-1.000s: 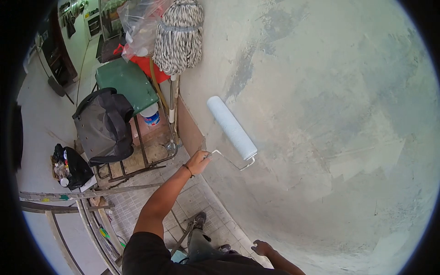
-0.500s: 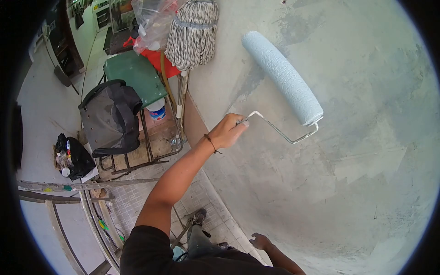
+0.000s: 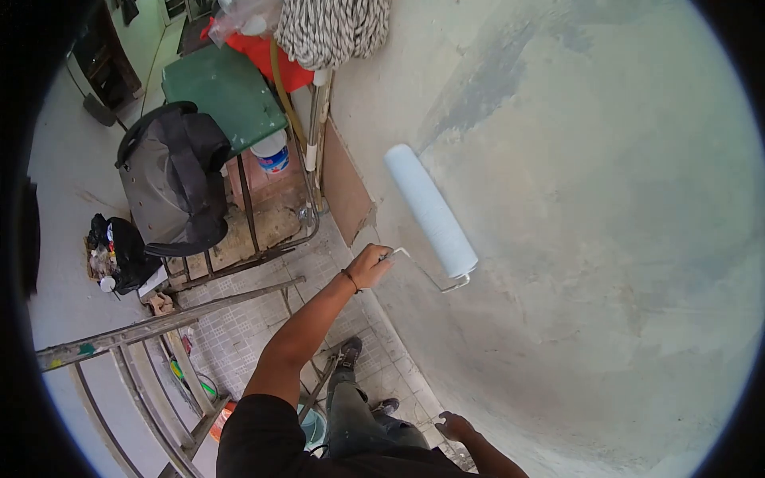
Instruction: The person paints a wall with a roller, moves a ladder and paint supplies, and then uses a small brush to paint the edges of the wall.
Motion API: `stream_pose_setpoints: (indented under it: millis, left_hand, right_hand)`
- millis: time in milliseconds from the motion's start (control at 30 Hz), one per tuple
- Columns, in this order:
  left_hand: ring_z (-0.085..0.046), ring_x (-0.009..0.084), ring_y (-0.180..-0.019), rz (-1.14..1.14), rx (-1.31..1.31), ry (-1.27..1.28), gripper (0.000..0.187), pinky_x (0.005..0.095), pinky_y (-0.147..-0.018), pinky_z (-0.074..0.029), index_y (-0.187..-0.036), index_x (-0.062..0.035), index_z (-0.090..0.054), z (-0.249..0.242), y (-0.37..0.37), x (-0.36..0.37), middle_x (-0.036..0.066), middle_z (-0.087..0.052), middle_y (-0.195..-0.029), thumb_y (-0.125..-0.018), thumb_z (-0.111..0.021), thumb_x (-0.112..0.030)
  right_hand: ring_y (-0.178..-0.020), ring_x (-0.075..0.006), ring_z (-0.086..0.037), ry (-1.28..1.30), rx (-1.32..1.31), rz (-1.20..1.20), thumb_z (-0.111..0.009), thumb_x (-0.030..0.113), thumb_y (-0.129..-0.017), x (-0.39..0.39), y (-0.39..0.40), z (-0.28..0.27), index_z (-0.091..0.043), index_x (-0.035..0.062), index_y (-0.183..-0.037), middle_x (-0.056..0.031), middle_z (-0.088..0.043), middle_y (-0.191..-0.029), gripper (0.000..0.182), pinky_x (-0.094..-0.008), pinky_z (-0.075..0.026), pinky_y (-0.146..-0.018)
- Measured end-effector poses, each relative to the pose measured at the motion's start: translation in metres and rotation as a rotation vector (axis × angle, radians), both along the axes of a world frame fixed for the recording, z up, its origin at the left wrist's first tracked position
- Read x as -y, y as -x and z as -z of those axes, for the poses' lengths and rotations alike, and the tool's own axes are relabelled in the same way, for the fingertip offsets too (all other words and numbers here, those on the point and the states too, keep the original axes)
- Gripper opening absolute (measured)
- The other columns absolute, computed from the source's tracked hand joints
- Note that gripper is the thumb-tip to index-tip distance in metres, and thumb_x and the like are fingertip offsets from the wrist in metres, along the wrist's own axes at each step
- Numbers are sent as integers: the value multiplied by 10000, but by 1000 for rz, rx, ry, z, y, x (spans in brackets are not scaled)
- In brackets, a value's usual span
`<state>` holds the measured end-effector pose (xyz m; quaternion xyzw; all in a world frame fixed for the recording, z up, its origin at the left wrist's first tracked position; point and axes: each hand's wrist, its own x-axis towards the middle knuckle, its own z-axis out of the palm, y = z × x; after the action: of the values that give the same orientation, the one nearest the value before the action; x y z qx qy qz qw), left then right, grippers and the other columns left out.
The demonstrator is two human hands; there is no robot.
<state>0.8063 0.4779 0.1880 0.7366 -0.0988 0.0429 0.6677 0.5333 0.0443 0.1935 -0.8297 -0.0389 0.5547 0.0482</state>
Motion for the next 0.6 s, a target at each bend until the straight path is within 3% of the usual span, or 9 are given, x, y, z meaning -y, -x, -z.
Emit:
stream_pose_setpoints:
  millis: [67, 167, 300, 600]
  left_hand:
    - [-470, 310, -496, -7, -37, -77, 252, 394, -518, -378, -708, 43, -528, 30, 5, -3, 203, -508, -567, -809, -527, -188]
    - [-535, 392, -580, -8, -49, -124, 239, 424, -551, -403, -727, 45, -548, 71, 12, -8, 230, -543, -617, -792, -532, -184]
    - [-573, 427, -688, -10, -181, -218, 240, 449, -615, -441, -754, 47, -570, 110, 27, -18, 253, -572, -684, -779, -539, -190]
    - [-560, 439, -706, -3, -347, -438, 265, 476, -648, -435, -761, 62, -570, 190, 61, -32, 269, -574, -710, -790, -536, -199]
  right_hand:
    - [-970, -328, -610, 11, -23, 26, -590, 372, -829, -2, 1, -2, -515, 43, -1200, -175, -654, -996, 501, -418, -470, -855]
    - [-957, -320, -616, 9, -28, 59, -591, 366, -829, -4, 2, 2, -522, 38, -1188, -168, -658, -983, 492, -418, -474, -845]
    - [-892, -300, -634, -26, -23, 91, -597, 346, -828, -8, 5, 9, -540, 29, -1160, -155, -666, -927, 462, -408, -488, -799]
    - [-838, -290, -634, -94, -37, 113, -609, 319, -832, -12, 11, 30, -536, 26, -1146, -146, -659, -871, 435, -392, -493, -749]
